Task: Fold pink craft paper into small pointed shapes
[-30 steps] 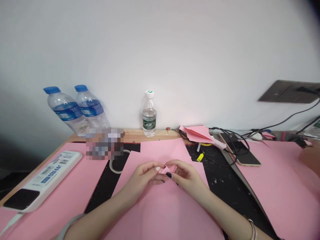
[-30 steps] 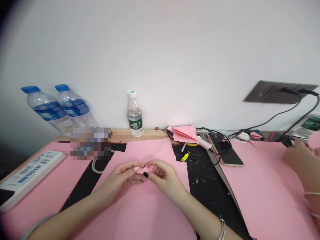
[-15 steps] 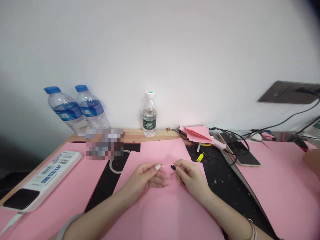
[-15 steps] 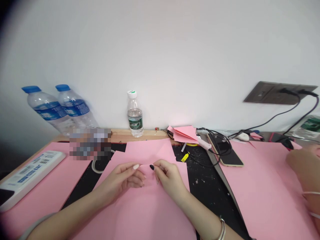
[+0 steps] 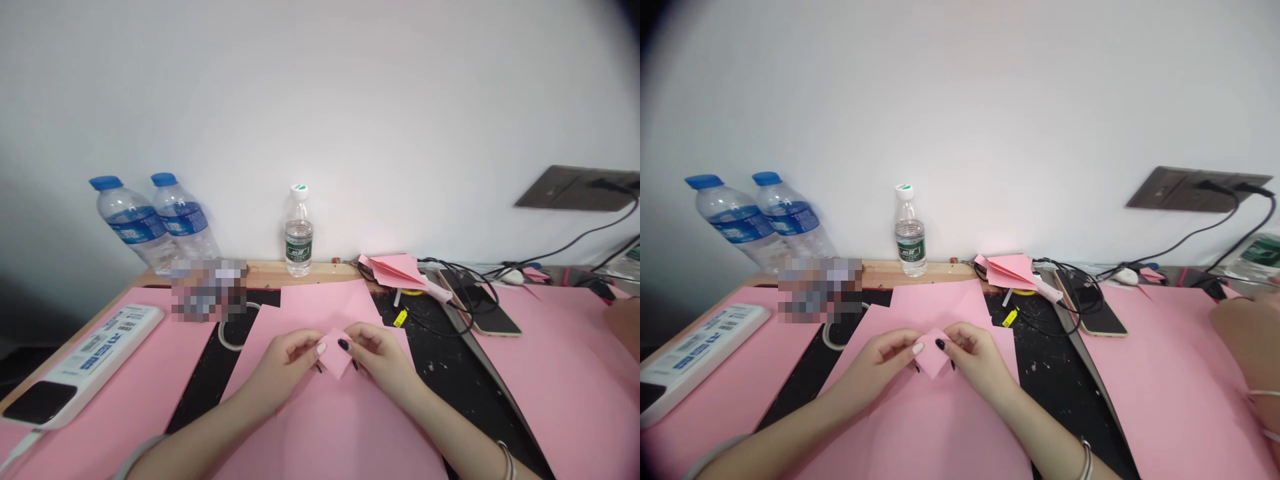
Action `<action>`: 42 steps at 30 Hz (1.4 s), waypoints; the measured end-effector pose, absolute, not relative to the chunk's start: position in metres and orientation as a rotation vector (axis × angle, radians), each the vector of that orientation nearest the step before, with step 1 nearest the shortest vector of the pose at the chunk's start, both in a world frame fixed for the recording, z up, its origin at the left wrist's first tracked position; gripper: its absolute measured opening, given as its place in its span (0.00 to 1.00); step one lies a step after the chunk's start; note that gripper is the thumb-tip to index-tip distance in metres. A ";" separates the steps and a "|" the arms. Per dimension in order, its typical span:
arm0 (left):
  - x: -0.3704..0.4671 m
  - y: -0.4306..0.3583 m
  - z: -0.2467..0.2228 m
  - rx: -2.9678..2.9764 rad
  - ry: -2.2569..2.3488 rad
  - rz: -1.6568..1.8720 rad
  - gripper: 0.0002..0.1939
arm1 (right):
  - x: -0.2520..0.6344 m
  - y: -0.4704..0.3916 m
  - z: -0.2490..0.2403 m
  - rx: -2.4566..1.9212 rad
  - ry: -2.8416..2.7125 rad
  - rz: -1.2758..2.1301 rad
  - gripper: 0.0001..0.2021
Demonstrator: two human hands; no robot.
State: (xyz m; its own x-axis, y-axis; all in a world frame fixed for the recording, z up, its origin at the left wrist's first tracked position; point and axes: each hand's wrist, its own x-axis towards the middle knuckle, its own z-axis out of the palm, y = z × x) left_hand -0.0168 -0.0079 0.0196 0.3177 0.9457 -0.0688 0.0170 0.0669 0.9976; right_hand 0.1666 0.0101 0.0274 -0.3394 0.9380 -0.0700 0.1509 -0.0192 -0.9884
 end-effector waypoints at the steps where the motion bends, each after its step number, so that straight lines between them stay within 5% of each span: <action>1: -0.017 -0.008 0.020 1.290 0.996 0.917 0.12 | 0.166 0.010 0.027 -1.163 -1.549 1.428 0.12; 34: -0.017 -0.007 0.012 1.101 0.921 0.911 0.07 | 0.169 0.009 0.018 -0.966 -1.458 1.604 0.07; 42: -0.018 -0.014 0.015 1.318 0.996 0.904 0.08 | 0.169 0.010 0.021 -1.018 -1.503 1.419 0.07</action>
